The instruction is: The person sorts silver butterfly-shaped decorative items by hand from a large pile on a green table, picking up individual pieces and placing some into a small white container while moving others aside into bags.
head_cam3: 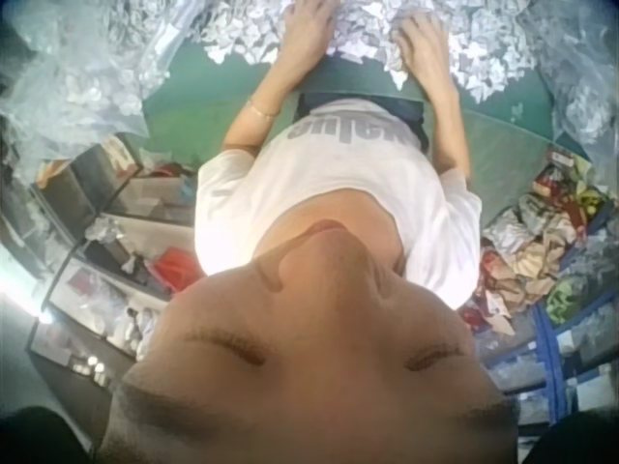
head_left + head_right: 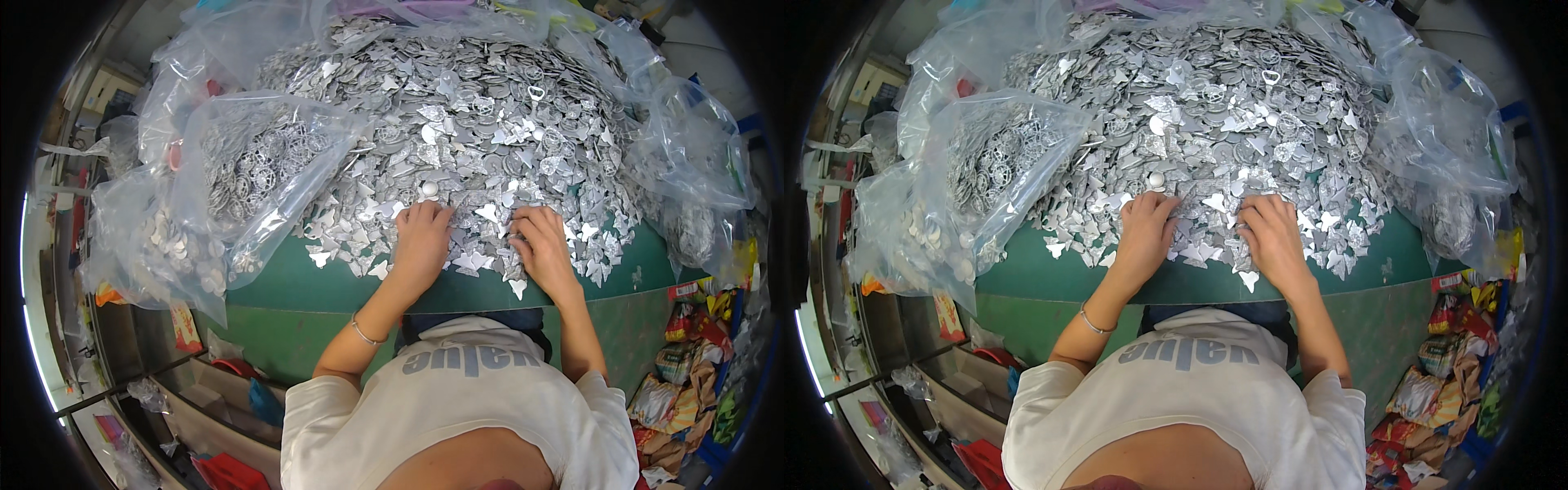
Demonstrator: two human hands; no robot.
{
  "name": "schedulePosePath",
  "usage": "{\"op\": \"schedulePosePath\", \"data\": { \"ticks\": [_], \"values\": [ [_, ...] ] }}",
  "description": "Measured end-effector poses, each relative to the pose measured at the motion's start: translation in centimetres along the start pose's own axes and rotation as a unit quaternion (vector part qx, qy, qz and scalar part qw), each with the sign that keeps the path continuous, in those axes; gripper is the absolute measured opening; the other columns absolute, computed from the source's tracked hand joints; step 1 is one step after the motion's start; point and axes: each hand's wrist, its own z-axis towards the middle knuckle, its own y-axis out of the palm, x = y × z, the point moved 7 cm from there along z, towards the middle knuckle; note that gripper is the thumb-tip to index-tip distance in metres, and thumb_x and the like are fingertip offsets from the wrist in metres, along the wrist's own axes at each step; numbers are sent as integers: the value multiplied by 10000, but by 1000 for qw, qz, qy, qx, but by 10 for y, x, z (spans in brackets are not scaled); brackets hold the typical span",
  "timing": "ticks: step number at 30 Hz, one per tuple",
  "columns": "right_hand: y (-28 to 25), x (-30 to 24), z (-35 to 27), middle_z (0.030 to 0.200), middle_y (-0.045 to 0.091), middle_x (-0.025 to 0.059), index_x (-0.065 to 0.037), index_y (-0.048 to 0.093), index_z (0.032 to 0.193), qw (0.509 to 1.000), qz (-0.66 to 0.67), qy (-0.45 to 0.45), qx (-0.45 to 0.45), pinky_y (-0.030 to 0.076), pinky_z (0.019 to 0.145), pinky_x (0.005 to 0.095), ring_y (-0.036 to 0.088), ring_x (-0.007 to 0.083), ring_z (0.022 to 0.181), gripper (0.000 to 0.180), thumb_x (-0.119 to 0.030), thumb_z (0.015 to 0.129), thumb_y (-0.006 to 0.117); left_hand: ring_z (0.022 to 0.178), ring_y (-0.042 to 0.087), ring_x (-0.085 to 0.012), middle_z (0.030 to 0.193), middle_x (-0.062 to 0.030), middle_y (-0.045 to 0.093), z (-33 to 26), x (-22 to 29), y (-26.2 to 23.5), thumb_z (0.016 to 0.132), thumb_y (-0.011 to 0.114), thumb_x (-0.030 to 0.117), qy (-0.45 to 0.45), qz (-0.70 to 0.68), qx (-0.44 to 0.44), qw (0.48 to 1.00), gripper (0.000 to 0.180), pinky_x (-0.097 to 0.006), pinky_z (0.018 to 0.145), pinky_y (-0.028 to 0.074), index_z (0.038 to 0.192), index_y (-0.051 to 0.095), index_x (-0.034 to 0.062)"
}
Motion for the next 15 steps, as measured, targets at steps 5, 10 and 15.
{"op": "schedulePosePath", "data": {
  "ticks": [5, 10, 15],
  "values": [
    [0, 40, -12, 825, 537, 99, -23, 571, 983, 924, 326, 169, 108, 405, 689, 312, 514, 242, 742, 218, -19, 766, 596, 815, 530, -257, 824, -75, 555, 0, -21, -18, 748, 600, 23, -51, -49, 99, 993, 154, -379, 768, 366, 901, 602, 35],
    [12, 16, 7, 866, 544, 123, -1, 541, 1105, 995, 63, 80, 2, 415, 705, 347, 527, 269, 765, 350, -54, 767, 613, 951, 494, -295, 1035, -118, 525, 2, -22, -36, 745, 609, 27, -84, 36, 155, 984, 307, -399, 803, 364, 1047, 564, 48],
    [11, -1, 10, 830, 516, 108, -10, 580, 995, 998, -61, 14, 7, 401, 700, 367, 515, 290, 810, 323, -63, 693, 677, 995, 491, -304, 1073, -122, 524, 9, 6, -17, 722, 625, 3, -7, -37, 64, 997, 362, -388, 850, 363, 1075, 553, 38]
  ]
}}
